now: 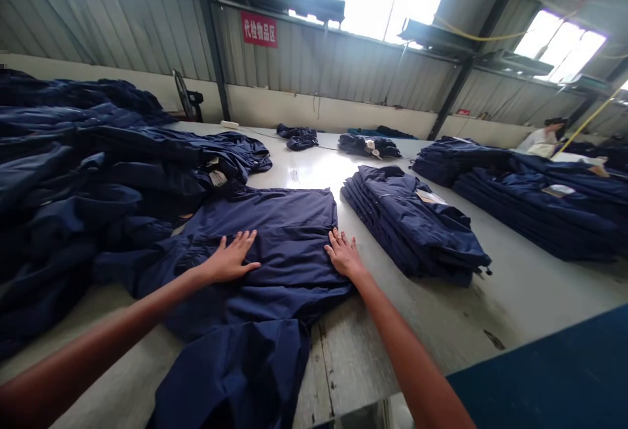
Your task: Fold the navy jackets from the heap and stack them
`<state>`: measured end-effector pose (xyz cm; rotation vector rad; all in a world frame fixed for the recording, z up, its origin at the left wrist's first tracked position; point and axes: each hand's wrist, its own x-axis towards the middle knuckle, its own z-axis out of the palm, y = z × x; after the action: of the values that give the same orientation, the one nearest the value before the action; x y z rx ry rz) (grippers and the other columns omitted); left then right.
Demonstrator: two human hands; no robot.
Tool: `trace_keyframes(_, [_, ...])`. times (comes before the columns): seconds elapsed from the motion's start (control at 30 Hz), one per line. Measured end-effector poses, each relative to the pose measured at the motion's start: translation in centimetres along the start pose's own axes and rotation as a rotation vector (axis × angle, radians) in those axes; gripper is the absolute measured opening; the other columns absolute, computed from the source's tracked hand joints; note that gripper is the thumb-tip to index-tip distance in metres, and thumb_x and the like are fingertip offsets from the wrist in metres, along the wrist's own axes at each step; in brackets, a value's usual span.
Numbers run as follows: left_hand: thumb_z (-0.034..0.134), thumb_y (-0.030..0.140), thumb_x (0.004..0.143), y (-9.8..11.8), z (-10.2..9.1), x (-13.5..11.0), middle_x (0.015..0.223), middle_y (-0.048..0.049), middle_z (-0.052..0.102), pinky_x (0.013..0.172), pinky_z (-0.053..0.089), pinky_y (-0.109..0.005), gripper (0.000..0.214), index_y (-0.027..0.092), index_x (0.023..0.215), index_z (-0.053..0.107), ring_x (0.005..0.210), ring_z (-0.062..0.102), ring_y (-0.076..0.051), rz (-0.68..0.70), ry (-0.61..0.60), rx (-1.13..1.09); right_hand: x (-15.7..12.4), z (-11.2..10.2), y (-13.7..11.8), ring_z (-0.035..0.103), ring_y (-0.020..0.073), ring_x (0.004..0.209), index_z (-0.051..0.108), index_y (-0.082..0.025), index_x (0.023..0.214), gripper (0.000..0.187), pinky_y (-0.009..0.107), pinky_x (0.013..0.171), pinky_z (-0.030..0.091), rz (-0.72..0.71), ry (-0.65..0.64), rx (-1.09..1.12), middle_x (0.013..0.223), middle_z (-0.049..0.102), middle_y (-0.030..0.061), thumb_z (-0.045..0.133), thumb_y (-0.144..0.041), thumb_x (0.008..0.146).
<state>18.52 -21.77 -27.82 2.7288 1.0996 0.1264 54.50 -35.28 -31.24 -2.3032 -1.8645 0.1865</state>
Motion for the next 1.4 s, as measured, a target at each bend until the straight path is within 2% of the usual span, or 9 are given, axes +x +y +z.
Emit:
trace_keyframes(0.1, [0.043, 0.061, 0.101, 6.0, 0.1, 2.4, 0.174, -0.0209, 0.016, 0.128, 0.007, -0.064, 0.088, 0.011, 0.169, 0.018, 0.163, 0.008, -0.039, 0.118, 0.117, -0.080, -0.1, 0.0, -0.2, 0.015, 0.0323, 0.162, 0.025, -0.021, 0.169, 0.064, 0.064, 0.129, 0.009, 0.010, 0.004, -0.025, 0.176, 0.015, 0.0074, 0.022, -0.041, 0.109])
trace_keyframes(0.23, [0.035, 0.037, 0.106, 14.2, 2.5, 5.9, 0.172, -0.0260, 0.018, 0.128, 0.016, -0.061, 0.071, 0.003, 0.167, 0.020, 0.162, 0.016, -0.038, 0.129, 0.073, -0.138, -0.3, 0.3, -0.1, 0.018, 0.0316, 0.162, 0.026, -0.018, 0.169, 0.064, 0.065, 0.128, 0.012, 0.016, -0.003, -0.071, 0.176, 0.016, 0.0080, 0.020, -0.033, 0.107])
trace_keyframes(0.3, [0.034, 0.032, 0.105, 16.5, 4.1, 7.0, 0.173, -0.0233, 0.020, 0.129, 0.016, -0.059, 0.068, 0.003, 0.166, 0.025, 0.162, 0.017, -0.036, 0.144, 0.060, -0.124, -0.3, 0.5, 0.0, 0.018, 0.0308, 0.162, 0.027, -0.019, 0.169, 0.064, 0.064, 0.129, 0.012, 0.015, 0.004, -0.091, 0.176, 0.017, 0.0075, 0.020, -0.032, 0.107])
trace_keyframes(0.4, [0.034, 0.035, 0.106, 17.2, 5.9, 7.1, 0.172, -0.0192, 0.024, 0.131, 0.013, -0.058, 0.066, 0.006, 0.165, 0.032, 0.162, 0.020, -0.034, 0.146, 0.051, -0.101, -0.2, 0.7, 0.0, 0.020, 0.0303, 0.162, 0.028, -0.020, 0.168, 0.063, 0.064, 0.129, 0.014, 0.017, 0.032, -0.105, 0.176, 0.018, 0.0068, 0.020, -0.031, 0.106])
trace_keyframes(0.53, [0.034, 0.044, 0.107, 13.4, 5.6, 5.3, 0.172, -0.0152, 0.027, 0.131, 0.013, -0.056, 0.066, 0.012, 0.165, 0.034, 0.161, 0.023, -0.032, 0.109, 0.045, -0.075, -0.3, 0.9, 0.1, 0.022, 0.0296, 0.161, 0.028, -0.020, 0.168, 0.063, 0.061, 0.129, 0.016, 0.019, 0.034, -0.116, 0.175, 0.019, 0.0057, 0.019, -0.032, 0.107])
trace_keyframes(0.8, [0.037, 0.037, 0.105, -2.2, 0.8, -2.8, 0.170, -0.0195, 0.031, 0.132, 0.014, -0.051, 0.065, 0.004, 0.161, 0.040, 0.161, 0.023, -0.031, -0.126, 0.109, -0.107, -0.1, 1.7, 0.8, 0.023, 0.0285, 0.161, 0.026, -0.027, 0.169, 0.063, 0.061, 0.128, 0.021, 0.020, 0.037, -0.158, 0.176, 0.019, 0.0004, 0.017, -0.037, 0.107])
trace_keyframes(1.13, [0.051, 0.030, 0.096, -5.4, 0.7, -2.1, 0.156, -0.0185, 0.054, 0.124, 0.038, -0.042, 0.060, 0.008, 0.151, 0.055, 0.148, 0.050, -0.028, -0.227, 0.339, -0.508, 0.2, 2.4, 1.8, 0.026, 0.0291, 0.160, 0.029, -0.025, 0.168, 0.067, 0.062, 0.127, 0.026, 0.003, 0.046, -0.185, 0.175, 0.023, 0.0006, 0.010, -0.042, 0.106])
trace_keyframes(1.3, [0.047, 0.029, 0.099, -8.1, -2.7, -5.6, 0.113, -0.0104, 0.080, 0.088, 0.062, -0.037, 0.042, 0.015, 0.129, 0.072, 0.089, 0.078, -0.022, -0.195, 0.427, -0.646, 0.5, 3.4, 2.9, 0.030, 0.0309, 0.158, 0.035, -0.022, 0.166, 0.069, 0.063, 0.124, 0.031, -0.021, 0.068, -0.184, 0.173, 0.029, 0.0035, 0.009, -0.042, 0.105])
trace_keyframes(1.4, [0.046, 0.031, 0.102, -11.5, -6.0, -9.7, 0.108, -0.0084, 0.079, 0.091, 0.060, -0.037, 0.035, 0.018, 0.115, 0.076, 0.094, 0.076, -0.023, -0.248, 0.653, -0.476, 0.8, 4.2, 3.7, 0.034, 0.0320, 0.156, 0.041, -0.022, 0.164, 0.069, 0.063, 0.123, 0.034, -0.051, 0.110, -0.177, 0.171, 0.034, 0.0060, 0.012, -0.043, 0.104])
